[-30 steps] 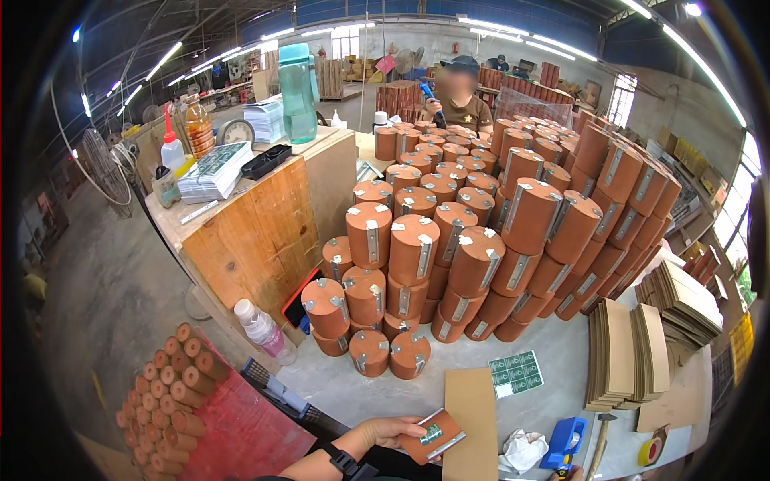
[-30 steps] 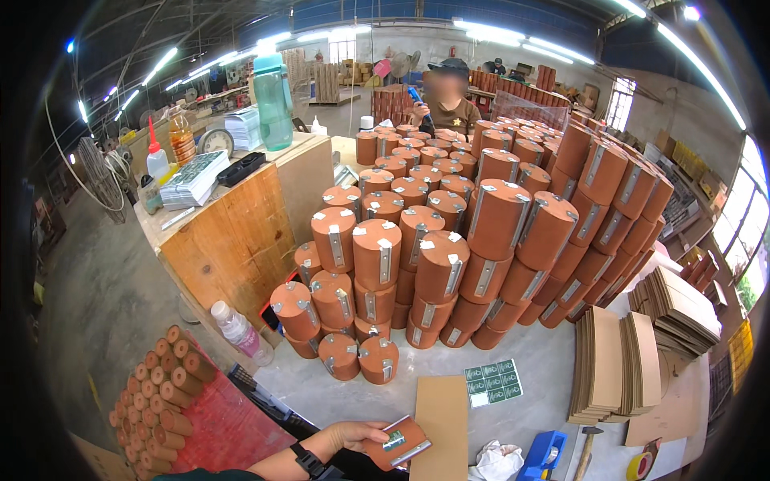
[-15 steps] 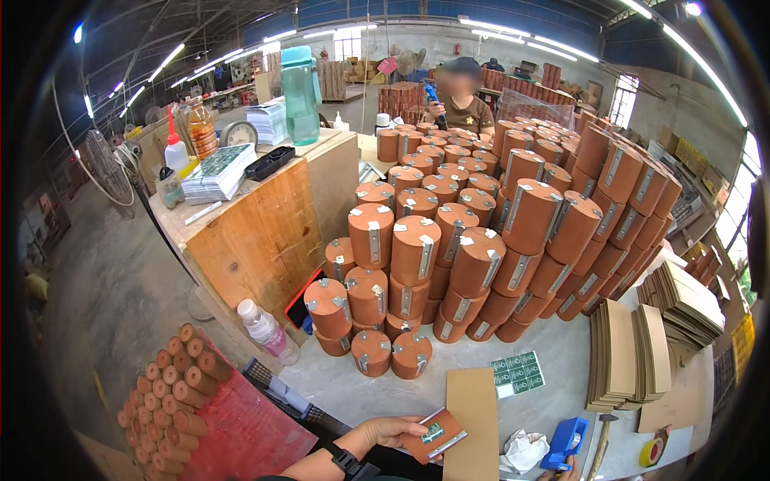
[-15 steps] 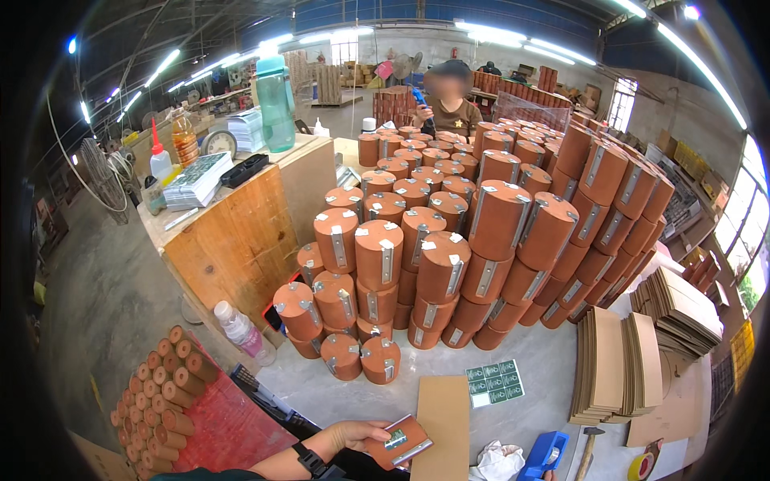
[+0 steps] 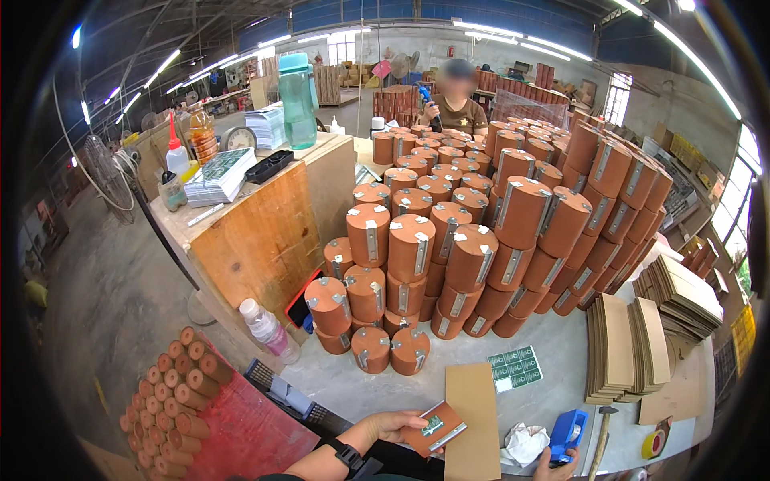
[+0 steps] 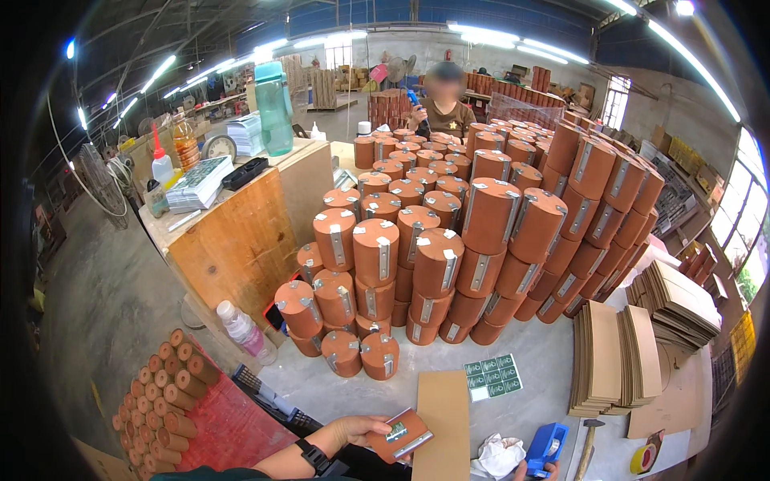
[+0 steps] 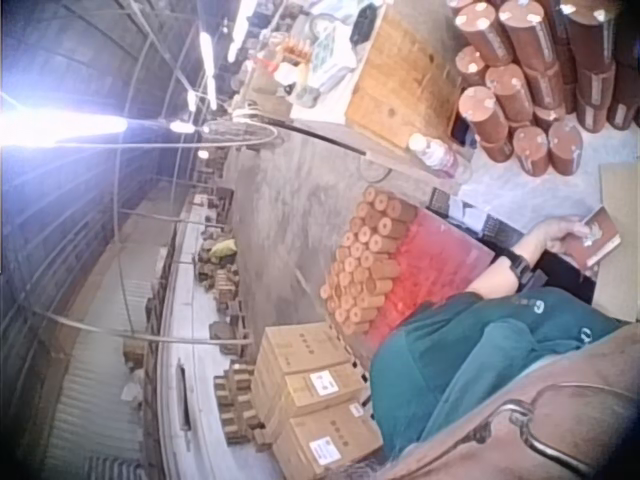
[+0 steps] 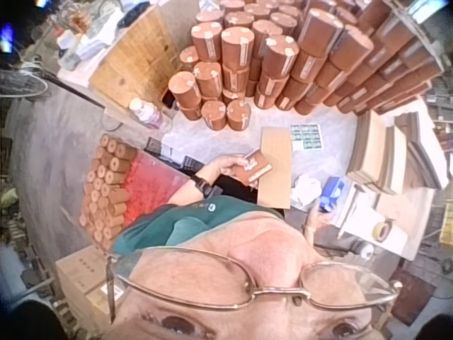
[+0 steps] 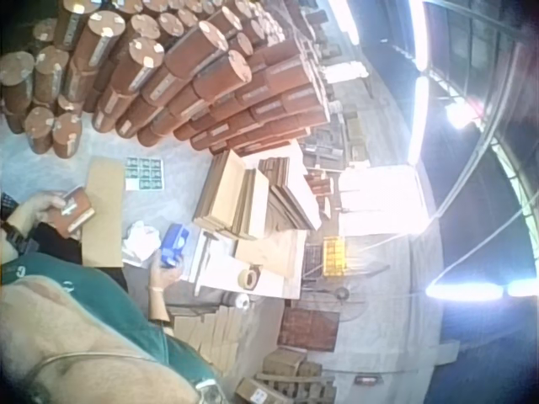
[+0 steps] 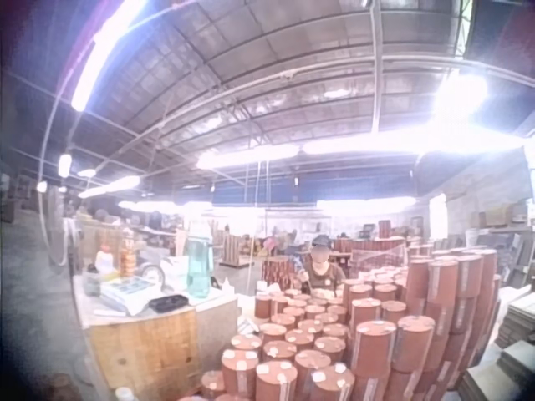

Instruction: Applying labels to brown cylindrical objects and wrapping them in cardboard sleeves.

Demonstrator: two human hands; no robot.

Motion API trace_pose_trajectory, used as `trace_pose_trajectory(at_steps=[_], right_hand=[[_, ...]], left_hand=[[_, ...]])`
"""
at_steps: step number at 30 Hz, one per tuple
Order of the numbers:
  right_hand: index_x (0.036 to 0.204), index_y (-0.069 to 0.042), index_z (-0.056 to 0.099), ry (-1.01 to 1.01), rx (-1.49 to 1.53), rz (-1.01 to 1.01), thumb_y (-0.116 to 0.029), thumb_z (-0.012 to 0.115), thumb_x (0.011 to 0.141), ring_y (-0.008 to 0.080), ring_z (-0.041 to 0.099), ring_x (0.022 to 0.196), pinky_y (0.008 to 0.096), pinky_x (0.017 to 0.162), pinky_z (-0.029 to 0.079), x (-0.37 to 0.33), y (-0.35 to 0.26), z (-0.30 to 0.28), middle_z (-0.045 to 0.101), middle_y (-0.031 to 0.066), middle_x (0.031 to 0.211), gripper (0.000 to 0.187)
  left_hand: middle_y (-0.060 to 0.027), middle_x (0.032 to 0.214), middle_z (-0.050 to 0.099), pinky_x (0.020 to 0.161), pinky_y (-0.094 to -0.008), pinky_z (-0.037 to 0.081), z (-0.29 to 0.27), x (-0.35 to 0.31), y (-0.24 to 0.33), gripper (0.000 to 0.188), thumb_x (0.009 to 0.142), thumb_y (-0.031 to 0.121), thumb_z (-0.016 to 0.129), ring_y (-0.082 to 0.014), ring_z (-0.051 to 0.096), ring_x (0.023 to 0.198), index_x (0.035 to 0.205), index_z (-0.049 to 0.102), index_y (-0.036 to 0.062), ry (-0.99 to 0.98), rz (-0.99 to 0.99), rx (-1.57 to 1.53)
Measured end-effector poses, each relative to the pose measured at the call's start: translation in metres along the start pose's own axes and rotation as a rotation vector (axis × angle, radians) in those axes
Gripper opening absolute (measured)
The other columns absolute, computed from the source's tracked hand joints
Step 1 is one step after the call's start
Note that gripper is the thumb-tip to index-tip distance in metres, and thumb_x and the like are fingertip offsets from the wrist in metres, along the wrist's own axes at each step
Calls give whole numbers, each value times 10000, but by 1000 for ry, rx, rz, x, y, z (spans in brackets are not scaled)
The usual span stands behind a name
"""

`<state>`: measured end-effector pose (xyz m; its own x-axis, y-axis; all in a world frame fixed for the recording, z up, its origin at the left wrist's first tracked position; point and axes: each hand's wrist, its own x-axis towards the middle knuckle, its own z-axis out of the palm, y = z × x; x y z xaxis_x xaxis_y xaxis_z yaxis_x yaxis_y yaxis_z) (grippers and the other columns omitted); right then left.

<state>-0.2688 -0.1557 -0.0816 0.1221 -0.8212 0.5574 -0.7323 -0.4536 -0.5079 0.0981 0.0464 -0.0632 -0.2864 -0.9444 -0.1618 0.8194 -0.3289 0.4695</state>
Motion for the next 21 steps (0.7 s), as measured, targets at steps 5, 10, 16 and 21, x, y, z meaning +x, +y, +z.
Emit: trace_pose_trajectory(at_steps=[5, 10, 16, 21], right_hand=[[1224, 3, 618, -2, 73, 207, -372, 814, 782, 297, 626, 1031, 411, 916, 489, 4, -6, 2, 661, 178, 1131, 611], [1245, 38, 605, 19, 94, 210, -377, 790, 810, 323, 619, 1053, 420, 943, 475, 7, -15, -5, 651, 216, 1157, 628], [1279, 47, 577, 37, 161, 184, -365, 791, 818, 346, 608, 1105, 426, 985, 462, 7, -21, -11, 637, 229, 1203, 654], [1226, 13, 487, 178, 47, 109, -91, 721, 832, 301, 630, 964, 384, 876, 506, 2, -6, 5, 623, 184, 1098, 470]], left_hand=[[-224, 1339, 550, 1017, -434, 514, -4, 2, 0, 708, 937, 325, 653, -349, 625, 1178, 1462, 323, -16, -33, 0, -5], [-222, 1339, 548, 1024, -439, 511, -3, 3, 1, 712, 936, 321, 654, -356, 625, 1175, 1466, 317, -14, -67, 22, -1], [-237, 1305, 574, 1001, -434, 521, 1, 3, 0, 808, 870, 410, 693, -356, 635, 1157, 1448, 354, -42, 46, 31, 101], [-240, 1318, 564, 1011, -446, 514, 0, 4, 3, 817, 866, 395, 696, -368, 630, 1164, 1460, 341, -39, 31, 13, 118]])
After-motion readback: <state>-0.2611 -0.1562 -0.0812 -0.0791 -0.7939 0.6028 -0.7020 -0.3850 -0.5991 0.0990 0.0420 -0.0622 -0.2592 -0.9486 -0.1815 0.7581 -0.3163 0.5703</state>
